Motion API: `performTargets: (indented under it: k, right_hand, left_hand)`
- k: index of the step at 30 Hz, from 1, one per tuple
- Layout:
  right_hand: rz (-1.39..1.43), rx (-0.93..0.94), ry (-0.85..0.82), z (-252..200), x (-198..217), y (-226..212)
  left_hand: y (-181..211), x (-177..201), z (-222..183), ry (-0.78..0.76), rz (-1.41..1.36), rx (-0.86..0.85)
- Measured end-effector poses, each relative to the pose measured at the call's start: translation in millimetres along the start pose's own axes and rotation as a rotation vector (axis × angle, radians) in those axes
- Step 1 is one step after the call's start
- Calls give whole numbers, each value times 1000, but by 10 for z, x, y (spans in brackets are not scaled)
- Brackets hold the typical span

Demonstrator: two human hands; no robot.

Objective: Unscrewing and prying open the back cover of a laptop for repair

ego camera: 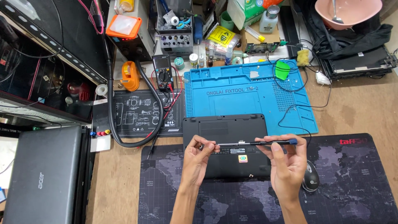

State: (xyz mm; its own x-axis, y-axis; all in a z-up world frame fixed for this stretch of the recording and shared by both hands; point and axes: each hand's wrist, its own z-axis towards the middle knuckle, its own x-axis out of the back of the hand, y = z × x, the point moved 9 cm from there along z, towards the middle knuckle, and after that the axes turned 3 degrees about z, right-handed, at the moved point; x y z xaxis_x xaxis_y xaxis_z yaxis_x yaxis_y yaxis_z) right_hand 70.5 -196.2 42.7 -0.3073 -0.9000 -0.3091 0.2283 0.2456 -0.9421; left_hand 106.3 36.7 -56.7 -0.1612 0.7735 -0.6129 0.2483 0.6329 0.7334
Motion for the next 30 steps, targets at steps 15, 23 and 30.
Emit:
performTargets:
  k: [15,23,30]
  right_hand:
    - [-44,-49,61,101,-122,192]
    - [-36,-46,65,232,-195,194]
    - [-180,215,-196,283,-855,-160]
  left_hand:
    - [-54,164,26,90,-63,1]
    - [59,87,-9,52,-3,-49]
    - [457,397,-29,242,567,-407]
